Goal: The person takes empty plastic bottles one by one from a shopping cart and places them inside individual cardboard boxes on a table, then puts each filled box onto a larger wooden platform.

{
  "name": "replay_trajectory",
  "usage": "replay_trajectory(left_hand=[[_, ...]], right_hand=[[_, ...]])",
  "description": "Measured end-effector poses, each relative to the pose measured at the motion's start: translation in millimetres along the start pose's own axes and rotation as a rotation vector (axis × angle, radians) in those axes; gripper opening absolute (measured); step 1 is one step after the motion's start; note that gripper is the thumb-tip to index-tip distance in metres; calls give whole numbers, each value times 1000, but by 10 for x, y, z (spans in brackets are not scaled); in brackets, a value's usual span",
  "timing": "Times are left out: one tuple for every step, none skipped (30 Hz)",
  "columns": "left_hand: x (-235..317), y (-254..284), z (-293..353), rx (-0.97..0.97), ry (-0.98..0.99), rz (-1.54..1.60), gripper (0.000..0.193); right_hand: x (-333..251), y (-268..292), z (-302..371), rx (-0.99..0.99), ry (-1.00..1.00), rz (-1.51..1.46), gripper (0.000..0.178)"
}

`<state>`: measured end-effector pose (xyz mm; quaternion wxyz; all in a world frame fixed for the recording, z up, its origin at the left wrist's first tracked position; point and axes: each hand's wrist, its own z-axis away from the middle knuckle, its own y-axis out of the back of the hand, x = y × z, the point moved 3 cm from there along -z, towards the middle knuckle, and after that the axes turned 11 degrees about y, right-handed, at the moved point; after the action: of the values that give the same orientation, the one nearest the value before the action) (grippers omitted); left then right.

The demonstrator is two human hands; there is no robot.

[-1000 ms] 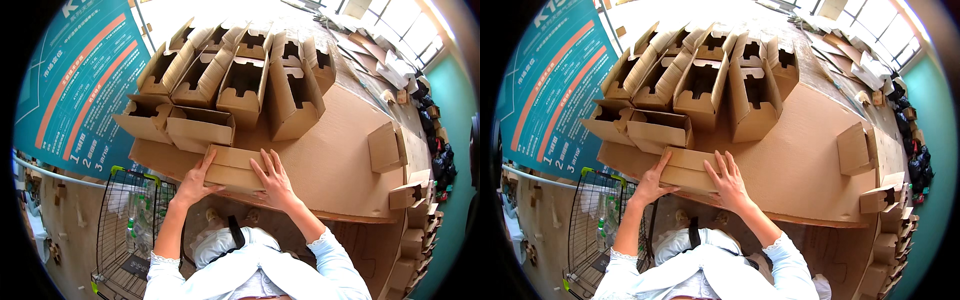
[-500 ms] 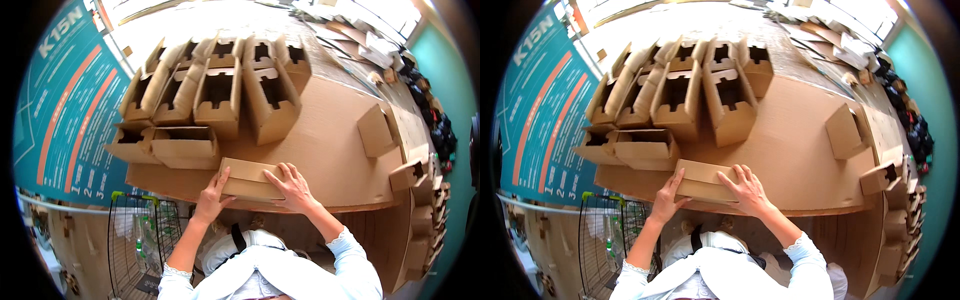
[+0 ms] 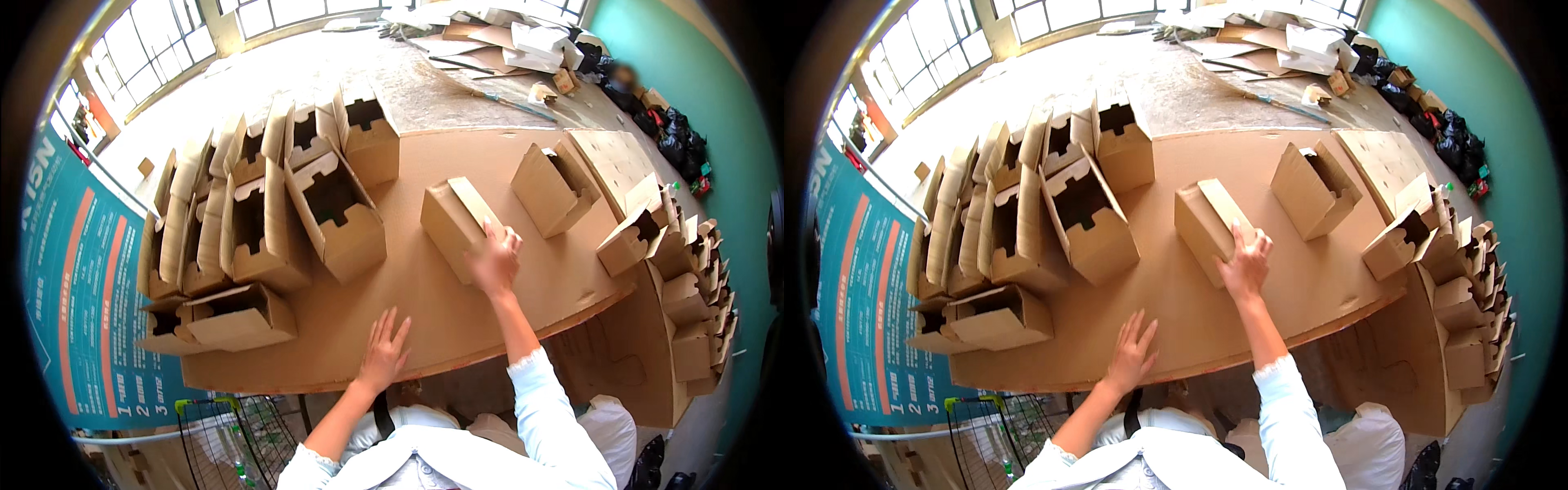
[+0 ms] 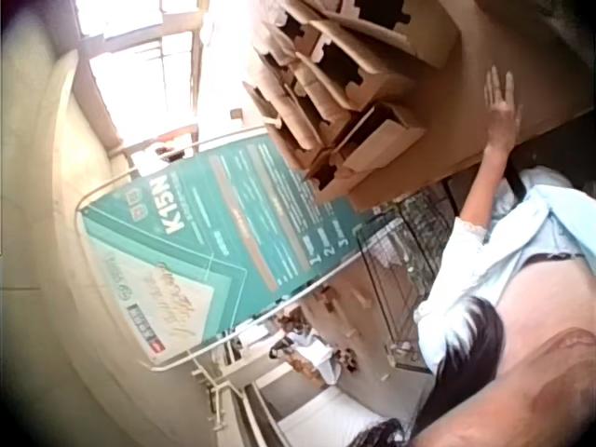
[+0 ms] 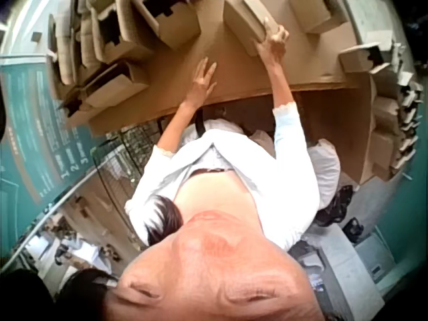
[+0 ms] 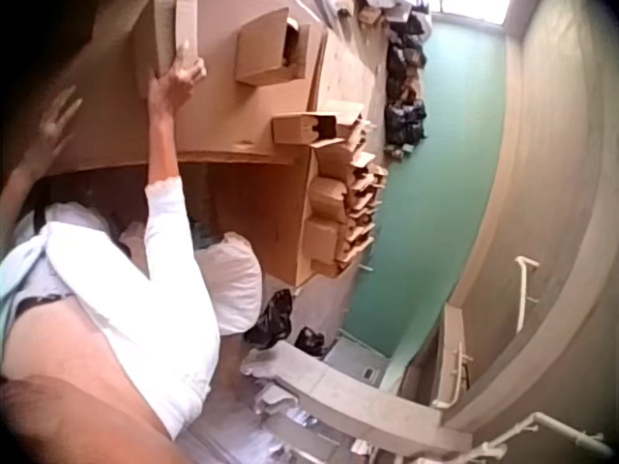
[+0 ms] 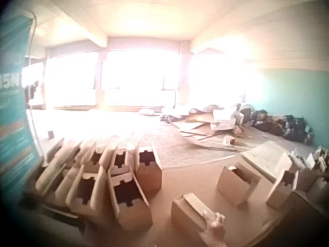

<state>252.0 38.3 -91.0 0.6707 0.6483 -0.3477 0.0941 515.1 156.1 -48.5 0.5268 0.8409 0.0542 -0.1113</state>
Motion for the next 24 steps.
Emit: replay_trajectory(left_hand=[[-65,-24,69,-12,23,-51,71],[-139,-47,161,-44,74,-80,70],[-216,-79,281,-73,130,-110,69],[-318,-165,387,-77,168,-141,66],[-456,-247,510,-74,216,-175,64],[-531,-302,595,-56,216,-226,63],[-590,-300,689,-56,247,-214,63],[-587,-269,704,-47,253,-240,63],[-522,-301,562,-55,216,-241,63],[-482,-329,523,-68,208,-242,63],[-495,-325,571,-65,238,-251,63],[-456,-326,559,-67,230,-246,63],[-444,-291,505,-63,218,-233,62],[-476,-274,491,-68,224,-245,62],[-484,-253,466,-76,231,-263,62],[-500,-272,437,-87,219,-262,61],[-504,-283,423,-69,210,-255,61],[-502,-293,374,-68,187,-270,62],[-536,-268,447,-50,227,-296,63],[-568,-243,498,-33,257,-322,64],[-599,-238,550,-40,280,-336,64],[-596,-255,522,-39,256,-350,64],[-609,-276,493,-39,238,-365,64],[-614,-279,482,-35,223,-381,64]], right_hand=[[-29,-152,-259,1,-30,-3,90],[-64,-293,-520,2,-59,-5,88],[-102,-445,-765,1,-85,-11,87],[-129,-628,-1016,-7,-96,40,85],[-212,-875,-1265,-19,-100,82,84],[-311,-1086,-1517,-33,-105,127,84],[-523,-1321,-1715,-148,-65,117,87],[-670,-1617,-1905,-139,-57,65,89],[-443,-1789,-2157,-100,-102,41,92],[-345,-1922,-2323,-83,-130,8,95],[-594,-1885,-2444,-230,-35,84,103],[-601,-1944,-2637,-248,50,75,104],[-573,-2001,-2813,-273,86,2,106],[-602,-2026,-2912,-290,104,-153,108],[-565,-2046,-3021,-283,112,-321,111],[-453,-2011,-3082,-225,126,-473,113],[-359,-1968,-3083,-137,153,-600,115],[-143,-1837,-3016,85,266,-688,104],[-230,-1620,-2857,172,256,-605,99],[-258,-1175,-2696,264,241,-518,94],[-120,-935,-2578,395,257,-203,90],[226,-543,-2456,535,258,148,87],[528,-185,-2361,415,139,206,81],[818,82,-2267,297,20,258,76]])
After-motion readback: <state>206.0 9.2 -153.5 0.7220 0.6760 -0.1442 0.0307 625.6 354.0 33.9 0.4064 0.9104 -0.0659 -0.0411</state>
